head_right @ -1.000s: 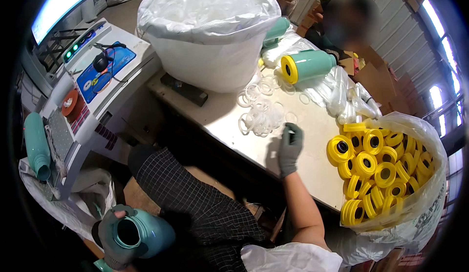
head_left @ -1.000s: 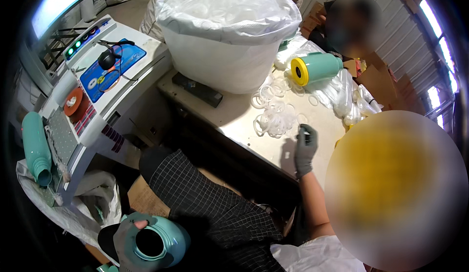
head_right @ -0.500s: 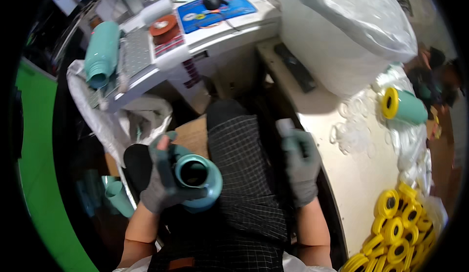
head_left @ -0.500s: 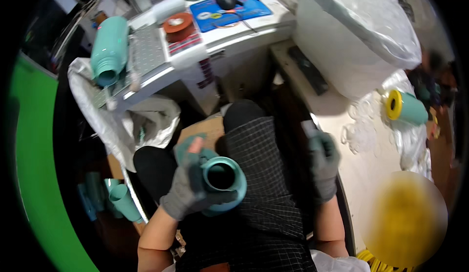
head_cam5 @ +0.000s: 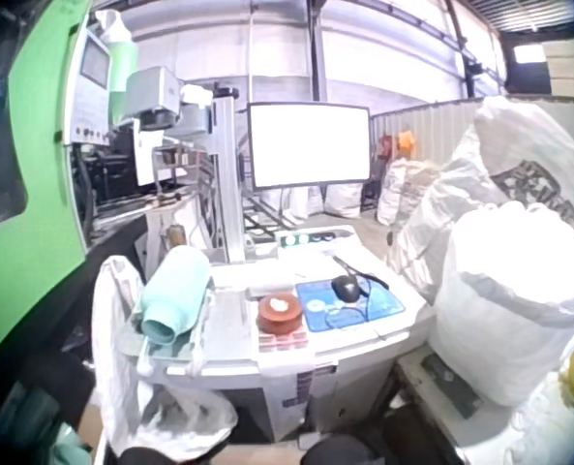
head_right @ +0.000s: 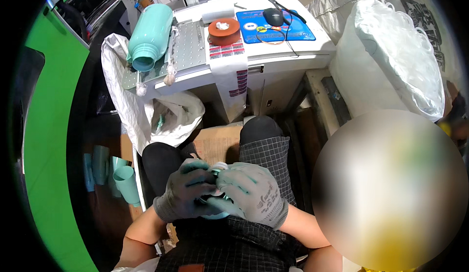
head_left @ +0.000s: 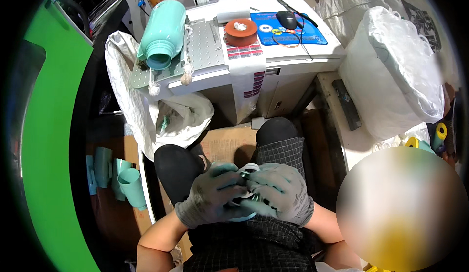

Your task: The person assembles teal plastic containers by inserting a clear plastic ring into the opening and screwing on a yellow lid. The person handles the containers one at a time, repeating the assembly process for multiple units.

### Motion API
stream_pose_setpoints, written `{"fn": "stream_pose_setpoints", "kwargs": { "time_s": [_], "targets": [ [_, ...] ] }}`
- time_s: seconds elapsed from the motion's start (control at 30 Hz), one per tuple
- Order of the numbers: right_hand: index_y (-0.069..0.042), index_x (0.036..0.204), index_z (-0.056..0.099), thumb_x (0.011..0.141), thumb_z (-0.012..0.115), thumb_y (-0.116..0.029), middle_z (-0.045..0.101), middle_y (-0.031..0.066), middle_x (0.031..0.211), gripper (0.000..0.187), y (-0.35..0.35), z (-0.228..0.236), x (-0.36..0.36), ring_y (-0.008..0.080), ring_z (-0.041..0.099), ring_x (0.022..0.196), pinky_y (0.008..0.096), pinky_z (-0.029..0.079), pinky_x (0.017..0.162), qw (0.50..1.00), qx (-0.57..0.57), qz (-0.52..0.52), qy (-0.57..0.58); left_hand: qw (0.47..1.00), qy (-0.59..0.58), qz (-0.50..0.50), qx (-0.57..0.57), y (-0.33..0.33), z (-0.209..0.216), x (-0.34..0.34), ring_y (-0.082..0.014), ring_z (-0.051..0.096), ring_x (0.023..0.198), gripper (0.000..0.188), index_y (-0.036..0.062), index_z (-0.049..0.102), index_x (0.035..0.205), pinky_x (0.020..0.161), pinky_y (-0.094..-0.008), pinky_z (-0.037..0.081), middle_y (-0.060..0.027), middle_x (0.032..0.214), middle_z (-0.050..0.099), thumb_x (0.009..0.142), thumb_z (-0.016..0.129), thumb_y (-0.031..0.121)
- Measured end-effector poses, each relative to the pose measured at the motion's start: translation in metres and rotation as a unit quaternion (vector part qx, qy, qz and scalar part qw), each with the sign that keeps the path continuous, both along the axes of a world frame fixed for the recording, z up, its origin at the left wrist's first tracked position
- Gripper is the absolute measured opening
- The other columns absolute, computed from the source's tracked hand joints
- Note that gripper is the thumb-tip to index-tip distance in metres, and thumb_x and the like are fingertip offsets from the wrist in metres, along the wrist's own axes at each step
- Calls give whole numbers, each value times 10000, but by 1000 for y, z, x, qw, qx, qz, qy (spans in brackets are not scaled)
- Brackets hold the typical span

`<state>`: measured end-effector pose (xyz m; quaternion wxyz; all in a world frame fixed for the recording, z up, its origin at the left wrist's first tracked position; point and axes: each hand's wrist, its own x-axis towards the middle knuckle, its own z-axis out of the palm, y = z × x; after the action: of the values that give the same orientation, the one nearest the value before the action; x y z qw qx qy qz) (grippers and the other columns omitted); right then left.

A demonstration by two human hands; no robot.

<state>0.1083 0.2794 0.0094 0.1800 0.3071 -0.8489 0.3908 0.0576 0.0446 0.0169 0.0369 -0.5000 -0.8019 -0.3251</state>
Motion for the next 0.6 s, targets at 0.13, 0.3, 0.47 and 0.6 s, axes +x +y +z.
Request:
{"fn": "stream_pose_setpoints", "kwargs": {
  "time_s": [0.13,0.3,0.47,0.6],
  "targets": [
    [-92,1171,708,805,810,-490,624,119,1302,549,-1,7,6,303,631,1133,517,468,1045,997,47,38,-53,998,-63,32,-7,-7,-2,1,-343,643,1143,441,75,695,934,889,-475,573,-130,1162,648,729,889,414],
    [-127,1117,697,758,857,-420,616,73,1178,490,1,1,14,272,602,966,433,473,841,990,40,34,-134,994,-78,-1,-74,3,4,-7,-360,640,1122,422,87,713,943,982,-513,518,-133,1086,654,758,858,438],
    [-109,1090,664,752,862,-338,577,79,1046,453,-7,-2,17,272,574,860,413,445,712,993,56,14,-108,992,44,-25,-116,14,22,-6,-339,668,1048,330,120,750,1005,1011,-582,492,-106,991,675,838,788,402],
    [-99,1083,658,727,862,-287,582,100,1026,451,-23,-10,21,281,588,838,417,455,703,998,15,-26,-54,985,46,89,-143,17,32,2,-295,679,972,276,96,745,1051,981,-583,488,-103,930,689,874,727,306]
  ]
}}
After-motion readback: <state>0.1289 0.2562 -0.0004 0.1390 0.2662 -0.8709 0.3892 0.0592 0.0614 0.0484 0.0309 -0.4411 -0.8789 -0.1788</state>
